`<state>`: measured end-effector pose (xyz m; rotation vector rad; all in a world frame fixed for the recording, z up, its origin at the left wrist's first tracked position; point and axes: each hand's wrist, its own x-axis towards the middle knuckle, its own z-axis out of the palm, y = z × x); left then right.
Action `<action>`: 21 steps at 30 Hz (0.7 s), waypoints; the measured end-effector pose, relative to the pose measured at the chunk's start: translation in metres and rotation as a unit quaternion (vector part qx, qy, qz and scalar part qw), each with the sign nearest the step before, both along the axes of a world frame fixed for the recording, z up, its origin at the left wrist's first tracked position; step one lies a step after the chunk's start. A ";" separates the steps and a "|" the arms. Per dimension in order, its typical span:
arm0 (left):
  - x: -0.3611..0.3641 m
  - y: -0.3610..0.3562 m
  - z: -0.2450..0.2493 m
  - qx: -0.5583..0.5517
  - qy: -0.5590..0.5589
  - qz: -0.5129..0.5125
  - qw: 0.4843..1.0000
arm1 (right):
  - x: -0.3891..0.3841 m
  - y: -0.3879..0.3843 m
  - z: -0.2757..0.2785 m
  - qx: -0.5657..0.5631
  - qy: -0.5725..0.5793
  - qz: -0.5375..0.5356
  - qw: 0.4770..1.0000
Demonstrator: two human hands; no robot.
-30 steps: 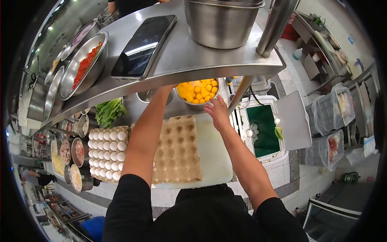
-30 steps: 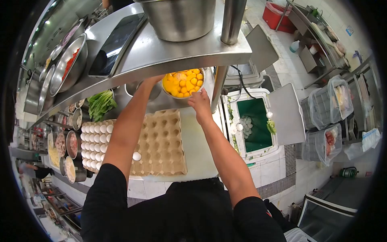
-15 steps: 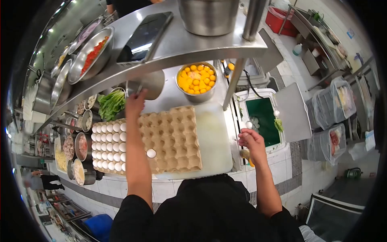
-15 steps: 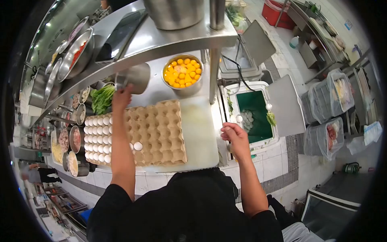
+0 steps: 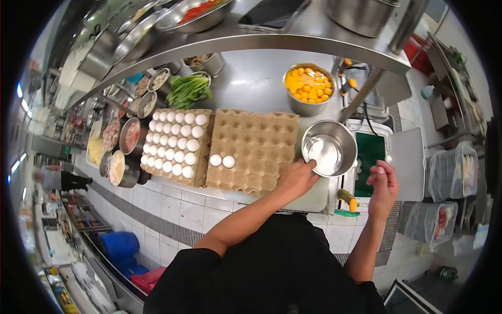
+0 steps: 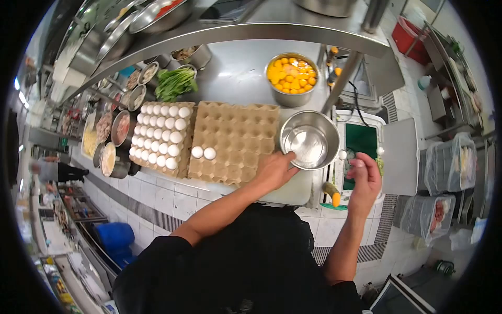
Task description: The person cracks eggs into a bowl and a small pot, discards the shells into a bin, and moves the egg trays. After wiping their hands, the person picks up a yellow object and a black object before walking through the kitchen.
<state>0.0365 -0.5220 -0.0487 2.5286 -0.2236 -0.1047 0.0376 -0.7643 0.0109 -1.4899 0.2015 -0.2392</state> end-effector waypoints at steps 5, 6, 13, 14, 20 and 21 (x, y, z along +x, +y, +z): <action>-0.018 0.104 0.031 -0.065 -0.092 0.201 0.973 | 0.009 0.119 -0.021 -0.114 -0.014 0.239 0.964; -0.026 0.143 0.029 0.015 -0.158 0.235 0.959 | 0.009 0.151 -0.033 -0.166 -0.015 0.288 0.943; -0.050 0.209 -0.004 0.155 -0.006 0.317 0.936 | 0.007 0.305 -0.087 -0.437 -0.232 0.400 0.772; -0.053 0.213 -0.010 0.157 -0.022 0.321 0.934 | 0.009 0.310 -0.091 -0.448 -0.222 0.391 0.773; -0.061 0.233 -0.011 -0.187 -0.019 0.380 0.905 | 0.022 0.290 -0.094 -0.104 -0.007 0.433 0.895; -0.059 0.237 -0.017 -0.378 -0.056 0.372 0.846 | 0.027 0.279 -0.092 -0.108 -0.007 0.431 0.896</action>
